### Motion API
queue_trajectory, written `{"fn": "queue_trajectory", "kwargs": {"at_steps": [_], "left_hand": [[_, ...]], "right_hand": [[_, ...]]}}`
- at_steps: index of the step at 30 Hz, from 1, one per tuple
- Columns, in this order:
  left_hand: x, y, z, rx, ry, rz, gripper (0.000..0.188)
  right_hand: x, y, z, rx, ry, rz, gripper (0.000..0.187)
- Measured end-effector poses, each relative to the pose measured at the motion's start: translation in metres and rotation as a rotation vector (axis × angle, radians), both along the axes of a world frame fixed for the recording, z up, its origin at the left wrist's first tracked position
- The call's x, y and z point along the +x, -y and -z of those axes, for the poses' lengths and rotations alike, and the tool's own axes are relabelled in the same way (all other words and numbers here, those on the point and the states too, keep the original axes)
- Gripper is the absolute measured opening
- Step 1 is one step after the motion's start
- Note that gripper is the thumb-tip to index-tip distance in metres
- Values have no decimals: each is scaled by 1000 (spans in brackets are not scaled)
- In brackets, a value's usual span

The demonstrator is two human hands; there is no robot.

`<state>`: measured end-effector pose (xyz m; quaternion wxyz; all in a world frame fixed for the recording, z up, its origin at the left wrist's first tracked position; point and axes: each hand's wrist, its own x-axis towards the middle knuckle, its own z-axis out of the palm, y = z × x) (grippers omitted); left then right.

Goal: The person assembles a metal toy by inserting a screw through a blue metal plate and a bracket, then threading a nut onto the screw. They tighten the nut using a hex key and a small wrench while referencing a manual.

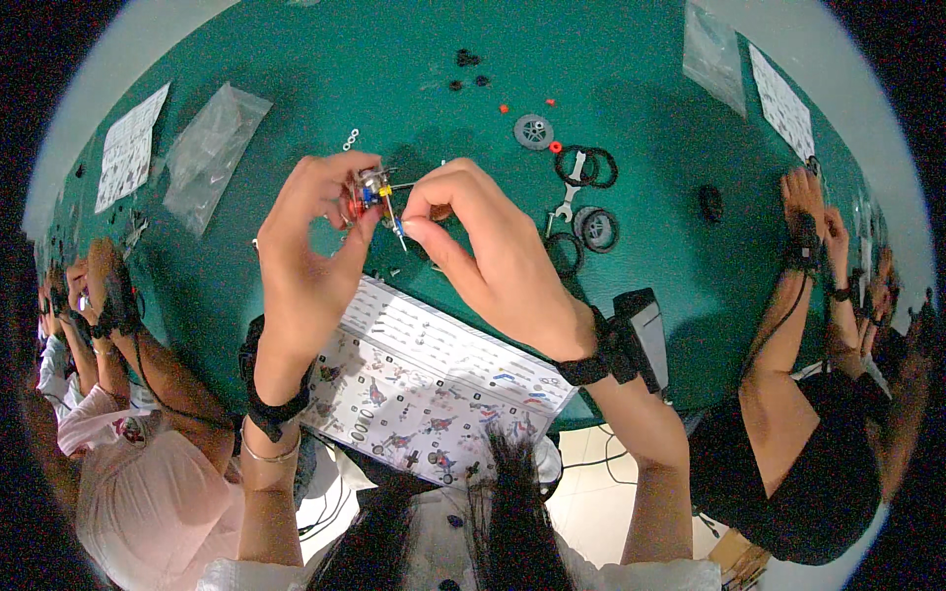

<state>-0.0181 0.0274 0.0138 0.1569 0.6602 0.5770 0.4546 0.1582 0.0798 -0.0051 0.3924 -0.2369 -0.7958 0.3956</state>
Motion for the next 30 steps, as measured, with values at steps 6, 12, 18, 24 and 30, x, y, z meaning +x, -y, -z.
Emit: {"fn": "queue_trajectory", "kwargs": {"at_steps": [6,12,18,24,30], "left_hand": [[7,11,-14,-69,69,-58,41],[12,23,-17,-278,193,-23,46],[12,27,-17,-447,392,33,46],[23,26,-6,-464,394,-31,40],[28,28,0,-443,171,-82,39]], "right_hand": [[1,5,-11,-308,-130,-10,11],[1,11,-14,-547,-125,-41,12],[9,15,-12,-467,-64,17,12],[15,18,-4,-423,-21,56,12],[14,21,-1,-461,77,71,13]]}}
